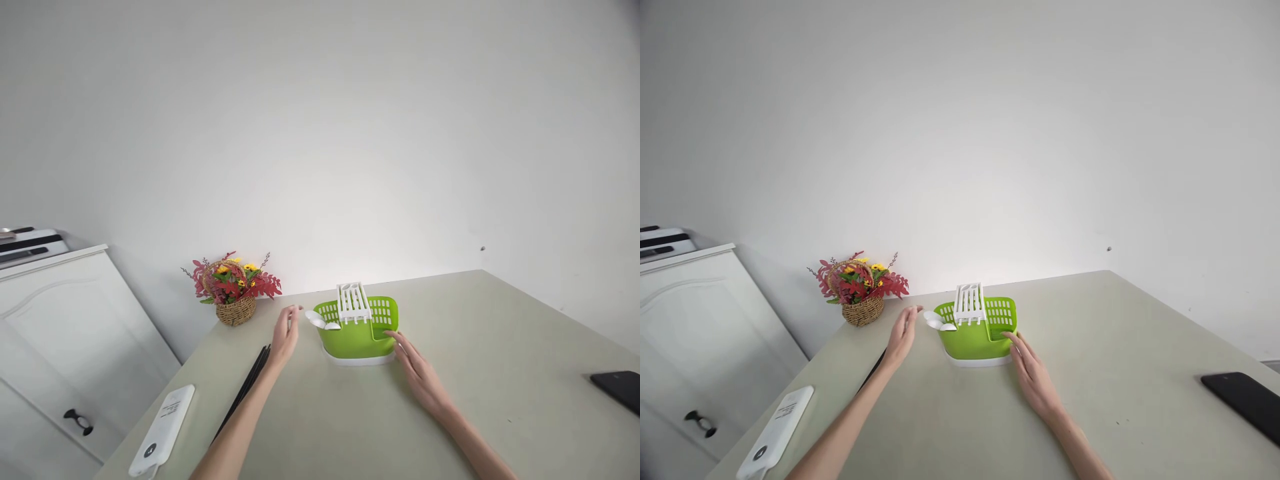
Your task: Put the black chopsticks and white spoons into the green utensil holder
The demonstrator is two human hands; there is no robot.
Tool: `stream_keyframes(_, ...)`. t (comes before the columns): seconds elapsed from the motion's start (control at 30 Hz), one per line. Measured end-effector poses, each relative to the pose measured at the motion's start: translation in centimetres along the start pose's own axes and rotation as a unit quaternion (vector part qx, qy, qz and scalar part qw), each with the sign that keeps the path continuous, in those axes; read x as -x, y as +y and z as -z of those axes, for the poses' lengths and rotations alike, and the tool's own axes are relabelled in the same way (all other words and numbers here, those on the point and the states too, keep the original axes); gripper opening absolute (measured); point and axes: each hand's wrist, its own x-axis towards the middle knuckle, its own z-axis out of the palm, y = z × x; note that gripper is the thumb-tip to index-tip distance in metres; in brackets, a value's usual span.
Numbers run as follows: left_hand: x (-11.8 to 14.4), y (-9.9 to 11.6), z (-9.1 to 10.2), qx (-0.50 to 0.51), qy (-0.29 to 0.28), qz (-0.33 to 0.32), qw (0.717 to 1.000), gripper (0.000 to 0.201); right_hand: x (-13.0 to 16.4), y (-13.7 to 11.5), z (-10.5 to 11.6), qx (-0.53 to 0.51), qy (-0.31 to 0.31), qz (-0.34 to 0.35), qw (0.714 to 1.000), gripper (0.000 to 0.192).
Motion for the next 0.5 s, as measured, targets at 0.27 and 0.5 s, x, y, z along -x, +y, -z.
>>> stream_keyframes(0.27, 0.1, 7.3, 1.3, 0.213, -0.146, -0.009, 0.966, 0.068, 0.0, -0.1, 0.1, 0.008, 0.008, 0.002, 1.000, 0.054)
stream_keyframes(0.5, -0.9, 8.6, 1.2, 0.192, -0.216, -0.038, 0.957, 0.062, 0.0, -0.5, 0.2, 0.019, 0.009, -0.013, 1.000, 0.054)
